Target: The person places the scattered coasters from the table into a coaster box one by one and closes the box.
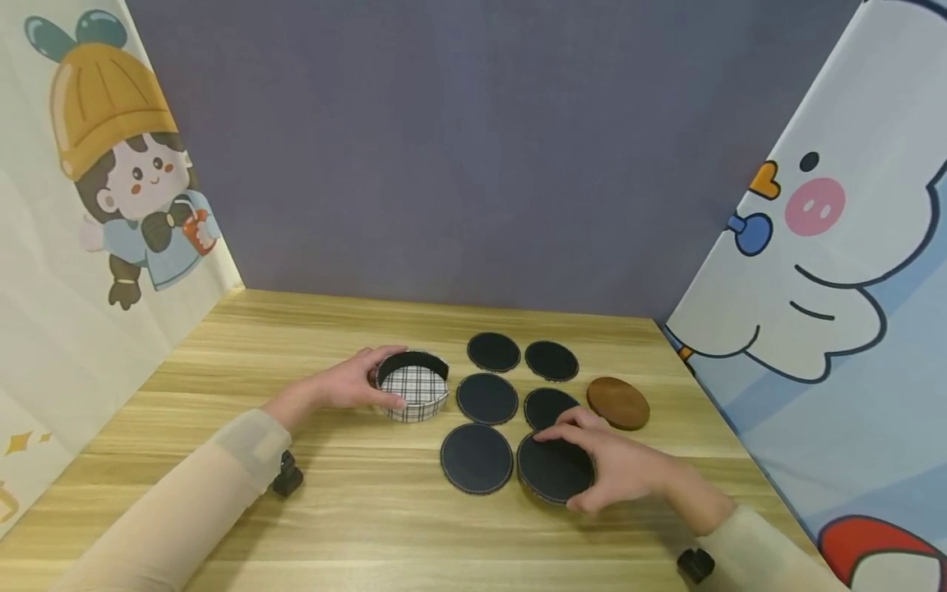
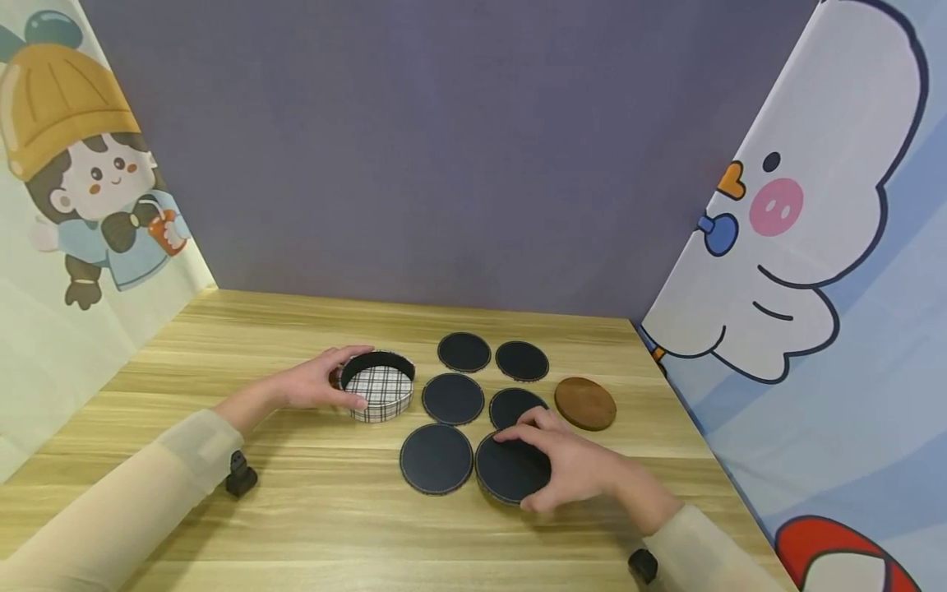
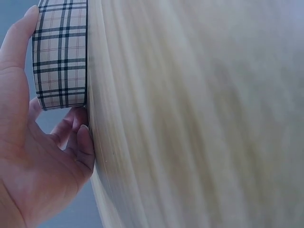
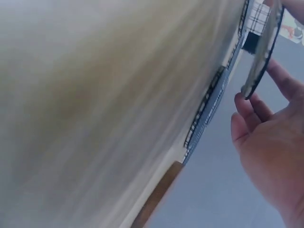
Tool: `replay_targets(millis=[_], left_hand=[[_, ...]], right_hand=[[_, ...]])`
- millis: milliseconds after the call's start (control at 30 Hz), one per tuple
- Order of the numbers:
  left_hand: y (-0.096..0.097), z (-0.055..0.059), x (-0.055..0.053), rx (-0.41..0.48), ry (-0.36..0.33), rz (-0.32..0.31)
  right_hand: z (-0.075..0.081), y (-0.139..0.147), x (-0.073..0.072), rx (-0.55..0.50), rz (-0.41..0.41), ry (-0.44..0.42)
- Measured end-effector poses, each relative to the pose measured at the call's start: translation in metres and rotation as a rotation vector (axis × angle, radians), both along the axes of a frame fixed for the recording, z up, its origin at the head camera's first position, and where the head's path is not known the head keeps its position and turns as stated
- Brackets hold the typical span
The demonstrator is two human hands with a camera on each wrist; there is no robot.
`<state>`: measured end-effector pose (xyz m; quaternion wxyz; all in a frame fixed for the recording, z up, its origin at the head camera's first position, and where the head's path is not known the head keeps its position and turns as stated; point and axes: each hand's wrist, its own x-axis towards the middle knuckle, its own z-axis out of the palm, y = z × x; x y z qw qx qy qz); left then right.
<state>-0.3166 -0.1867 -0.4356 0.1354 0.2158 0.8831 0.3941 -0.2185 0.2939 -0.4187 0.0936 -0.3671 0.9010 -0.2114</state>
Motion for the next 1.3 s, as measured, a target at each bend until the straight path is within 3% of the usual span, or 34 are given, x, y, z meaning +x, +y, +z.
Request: replay_targets(millis=[233, 500, 833, 1300], left_hand=[[-0.001, 0.003, 0.001, -0.017, 0.002, 0.008], [0.0, 0.003, 0.002, -0.016, -0.002, 0.01], [0.0, 0.001, 0.002, -0.017, -0.017, 0.021], [-0.001, -0.001, 0.0, -0.021, -0.003, 0.017]], right_hand=[[0.017, -0.015, -0.015, -0.043, -0.104, -0.02], [0.027, -0.044, -0.037, -0.088, -0.089, -0.016], [0.018, -0.077, -0.065, -0.077, -0.094, -0.012], [0.016, -0.121, -0.099, -0.099, -0.124, 0.022]])
